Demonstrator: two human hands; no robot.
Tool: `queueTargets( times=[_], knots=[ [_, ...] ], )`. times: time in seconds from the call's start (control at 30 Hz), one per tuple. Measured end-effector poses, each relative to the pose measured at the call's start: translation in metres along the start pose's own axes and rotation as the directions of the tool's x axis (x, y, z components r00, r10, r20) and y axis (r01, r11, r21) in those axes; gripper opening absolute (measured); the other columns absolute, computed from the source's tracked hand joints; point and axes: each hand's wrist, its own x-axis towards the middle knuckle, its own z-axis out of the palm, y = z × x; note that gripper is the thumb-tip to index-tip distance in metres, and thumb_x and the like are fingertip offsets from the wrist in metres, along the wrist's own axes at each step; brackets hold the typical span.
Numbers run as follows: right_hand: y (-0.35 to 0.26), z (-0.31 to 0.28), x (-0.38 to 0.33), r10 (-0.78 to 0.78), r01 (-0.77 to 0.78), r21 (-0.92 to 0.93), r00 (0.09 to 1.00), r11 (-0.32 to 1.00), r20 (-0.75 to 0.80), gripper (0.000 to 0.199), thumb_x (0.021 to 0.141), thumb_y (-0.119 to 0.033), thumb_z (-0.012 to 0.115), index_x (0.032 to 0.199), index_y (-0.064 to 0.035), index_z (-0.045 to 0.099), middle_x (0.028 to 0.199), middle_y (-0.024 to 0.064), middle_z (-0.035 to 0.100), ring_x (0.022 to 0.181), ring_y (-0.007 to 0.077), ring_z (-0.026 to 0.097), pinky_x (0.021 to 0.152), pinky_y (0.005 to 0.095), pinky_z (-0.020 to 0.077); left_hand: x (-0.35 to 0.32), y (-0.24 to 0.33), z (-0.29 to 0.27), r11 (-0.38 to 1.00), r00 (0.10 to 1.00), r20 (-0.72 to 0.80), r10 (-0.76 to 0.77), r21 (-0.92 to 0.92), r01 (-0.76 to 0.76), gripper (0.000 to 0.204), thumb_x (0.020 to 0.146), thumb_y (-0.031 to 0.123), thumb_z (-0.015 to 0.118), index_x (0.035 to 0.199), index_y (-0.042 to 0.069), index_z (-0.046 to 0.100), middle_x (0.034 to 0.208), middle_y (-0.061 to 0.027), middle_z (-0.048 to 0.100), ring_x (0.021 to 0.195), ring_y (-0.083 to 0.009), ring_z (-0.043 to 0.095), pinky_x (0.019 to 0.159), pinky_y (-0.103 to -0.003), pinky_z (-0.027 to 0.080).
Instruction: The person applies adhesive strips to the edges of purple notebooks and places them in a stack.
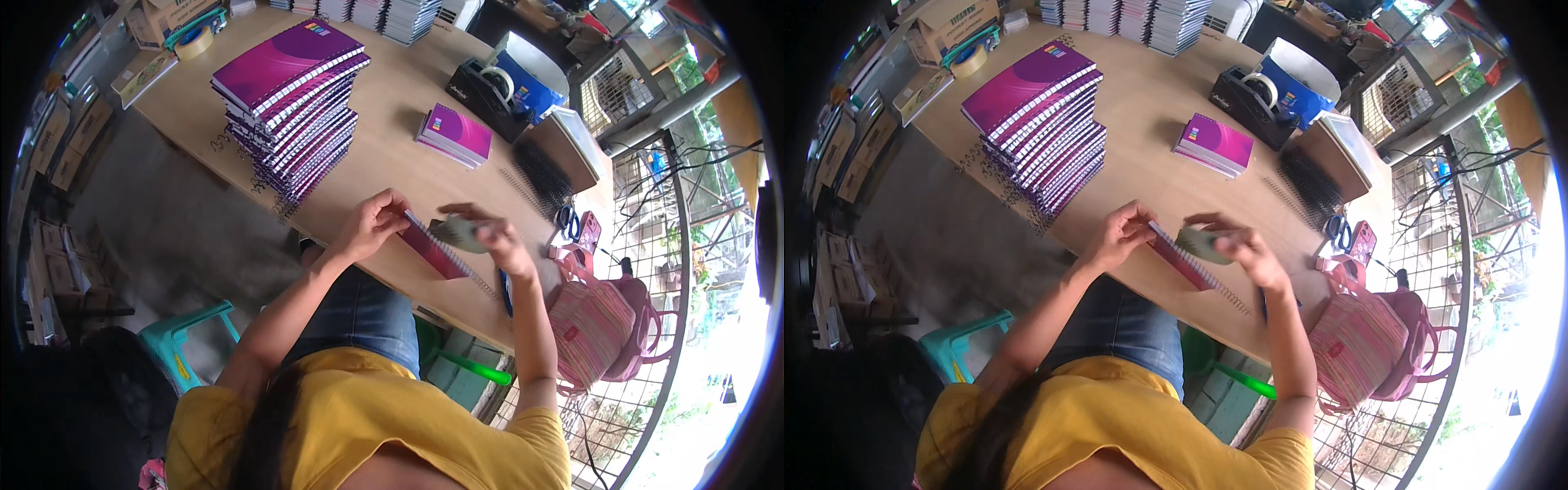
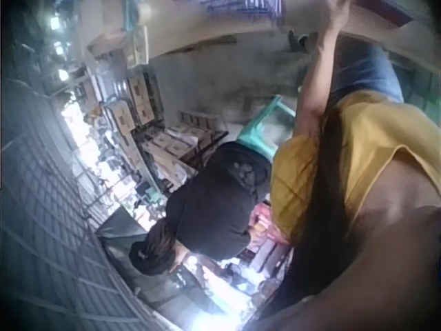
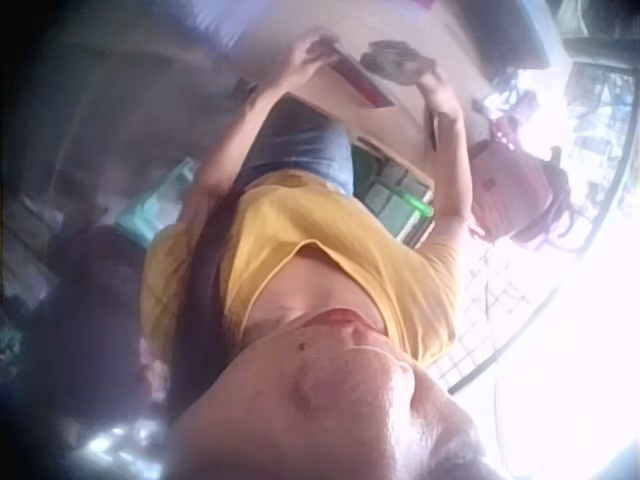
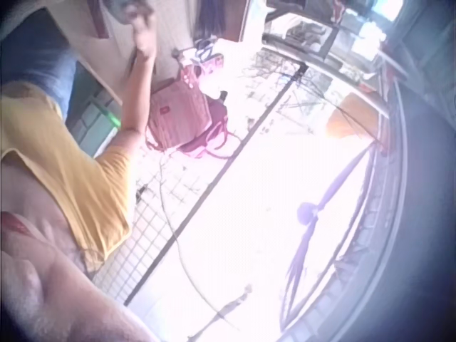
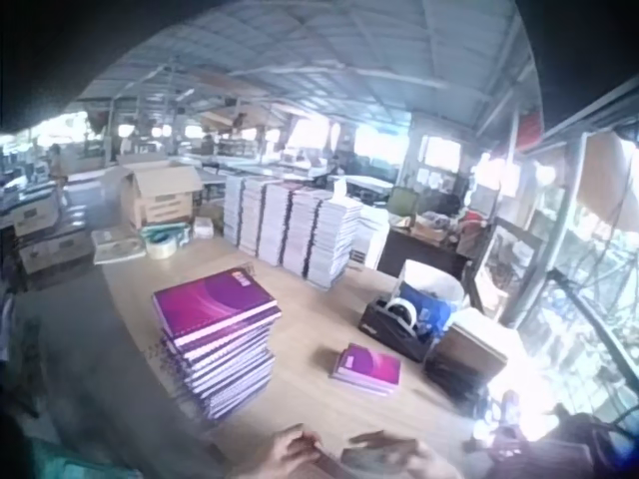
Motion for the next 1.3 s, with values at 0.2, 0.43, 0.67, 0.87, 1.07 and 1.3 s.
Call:
queueTargets(
  times=[0.2, 0.43, 0.67, 0.87, 1.07, 1.3],
  knots=[
    [-0.001, 0.004, 0.005, 0.086, -0.070, 0.182, 0.993, 0.981, -0.083, 0.042, 0.100, -0.029, 0.056, 0.108, 0.0084, 0.072, 0.129, 0.0209, 0.062, 0.110, 0.0293, 0.063, 0.097, 0.0391, 0.0471, 0.000, 0.007, 0.000, 0.999, 0.999, -0.029, -0.037, -0.027, 0.036, 0.019, 0.090, -0.009, 0.067, 0.103, 0.002, 0.060, 0.094, -0.0024, 0.066, 0.086, -0.0094, 0.066, 0.078, -0.026, 0.057],
    [0.010, -0.007, 0.002, 0.082, -0.092, -0.056, 0.982, 0.994, -0.168, 0.046, 0.099, -0.033, 0.056, 0.103, 0.0101, 0.072, 0.135, 0.0197, 0.059, 0.118, 0.0298, 0.059, 0.096, 0.0401, 0.0465, 0.005, 0.010, 0.000, 0.999, 0.999, -0.042, -0.035, -0.022, 0.034, 0.021, 0.089, -0.007, 0.070, 0.104, 0.002, 0.059, 0.094, -0.0008, 0.062, 0.086, -0.0088, 0.065, 0.077, -0.025, 0.057],
    [-0.002, 0.010, 0.009, 0.043, -0.036, 0.143, 0.998, 0.989, -0.046, 0.054, 0.097, -0.039, 0.058, 0.110, 0.0127, 0.068, 0.138, 0.0217, 0.056, 0.111, 0.0282, 0.060, 0.095, 0.0382, 0.0465, 0.006, 0.000, 0.008, 1.000, 0.999, -0.032, -0.001, -0.012, 0.000, 0.020, 0.087, -0.004, 0.074, 0.101, 0.002, 0.061, 0.090, -0.0026, 0.066, 0.083, -0.0098, 0.067, 0.074, -0.025, 0.058],
    [0.023, -0.006, -0.003, 0.057, -0.059, -0.014, 0.990, 0.998, -0.130, 0.045, 0.098, -0.034, 0.059, 0.107, 0.0091, 0.070, 0.140, 0.0235, 0.053, 0.122, 0.0330, 0.053, 0.096, 0.0425, 0.0454, 0.007, -0.001, 0.008, 0.994, 0.995, 0.011, -0.094, -0.050, 0.095, 0.020, 0.089, -0.003, 0.072, 0.103, 0.003, 0.059, 0.096, -0.0003, 0.063, 0.086, -0.0084, 0.064, 0.078, -0.025, 0.055],
    [0.027, 0.013, -0.108, -0.114, -0.521, -0.712, 0.764, 0.470, -0.635, 0.065, 0.087, -0.029, 0.073, 0.142, -0.0022, 0.050, 0.140, 0.0249, 0.048, 0.127, 0.0444, 0.048, 0.106, 0.0515, 0.0402, -0.002, 0.018, 0.006, 0.993, 0.991, -0.130, 0.030, -0.107, -0.044, 0.035, 0.092, -0.002, 0.069, 0.124, 0.007, 0.057, 0.098, -0.0011, 0.065, 0.088, -0.0072, 0.061, 0.079, -0.023, 0.051],
    [0.042, 0.028, -0.142, -0.175, -0.576, -0.595, 0.620, 0.560, -0.765, 0.047, 0.091, -0.015, 0.068, 0.133, -0.0006, 0.055, 0.122, 0.0248, 0.057, 0.111, 0.0439, 0.055, 0.096, 0.0513, 0.0436, -0.006, 0.054, 0.019, 0.970, 0.999, -0.012, -0.052, -0.237, 0.047, 0.064, 0.096, -0.008, 0.056, 0.153, 0.012, 0.036, 0.120, -0.0073, 0.067, 0.093, -0.0042, 0.057, 0.078, -0.019, 0.045]
  ],
)
